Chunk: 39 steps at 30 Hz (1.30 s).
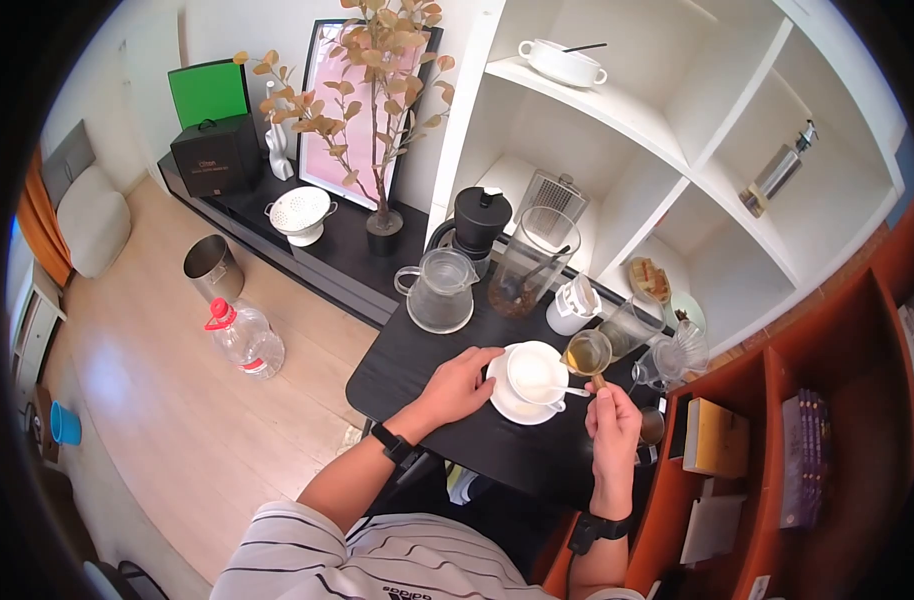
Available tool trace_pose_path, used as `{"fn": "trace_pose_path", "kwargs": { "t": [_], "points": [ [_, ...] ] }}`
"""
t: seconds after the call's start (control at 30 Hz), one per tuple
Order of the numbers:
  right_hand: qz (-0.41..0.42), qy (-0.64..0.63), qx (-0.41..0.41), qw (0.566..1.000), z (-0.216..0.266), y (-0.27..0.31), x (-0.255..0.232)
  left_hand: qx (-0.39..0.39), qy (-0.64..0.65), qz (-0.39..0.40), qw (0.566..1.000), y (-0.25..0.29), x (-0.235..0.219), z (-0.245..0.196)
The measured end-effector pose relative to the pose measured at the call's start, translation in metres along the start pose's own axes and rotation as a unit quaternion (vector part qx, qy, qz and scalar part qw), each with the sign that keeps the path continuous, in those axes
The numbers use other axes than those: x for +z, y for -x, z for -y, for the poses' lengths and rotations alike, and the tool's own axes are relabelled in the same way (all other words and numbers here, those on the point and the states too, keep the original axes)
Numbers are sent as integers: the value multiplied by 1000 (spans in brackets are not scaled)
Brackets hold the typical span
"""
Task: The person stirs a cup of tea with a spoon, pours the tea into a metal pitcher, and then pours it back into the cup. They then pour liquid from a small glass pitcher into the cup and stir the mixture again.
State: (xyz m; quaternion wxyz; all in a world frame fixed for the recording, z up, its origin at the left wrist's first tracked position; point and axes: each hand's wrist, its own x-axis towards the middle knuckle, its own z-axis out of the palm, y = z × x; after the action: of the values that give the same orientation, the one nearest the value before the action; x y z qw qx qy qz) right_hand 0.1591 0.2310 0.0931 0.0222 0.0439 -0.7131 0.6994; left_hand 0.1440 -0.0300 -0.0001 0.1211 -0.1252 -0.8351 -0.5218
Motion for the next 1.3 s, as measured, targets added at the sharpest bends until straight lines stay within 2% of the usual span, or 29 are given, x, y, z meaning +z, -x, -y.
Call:
{"fn": "trace_pose_path", "kwargs": {
  "t": [0.7,1.07,1.3],
  "points": [
    [2,104,-44,994,4,8,-13,4,3,-10,1000,-2,6,11],
    [-21,252,-106,962,1,18,-10,0,-3,-15,1000,-1,6,13],
    [-31,299,-117,947,9,26,1,1,5,-19,1000,0,5,12]
  ]
}}
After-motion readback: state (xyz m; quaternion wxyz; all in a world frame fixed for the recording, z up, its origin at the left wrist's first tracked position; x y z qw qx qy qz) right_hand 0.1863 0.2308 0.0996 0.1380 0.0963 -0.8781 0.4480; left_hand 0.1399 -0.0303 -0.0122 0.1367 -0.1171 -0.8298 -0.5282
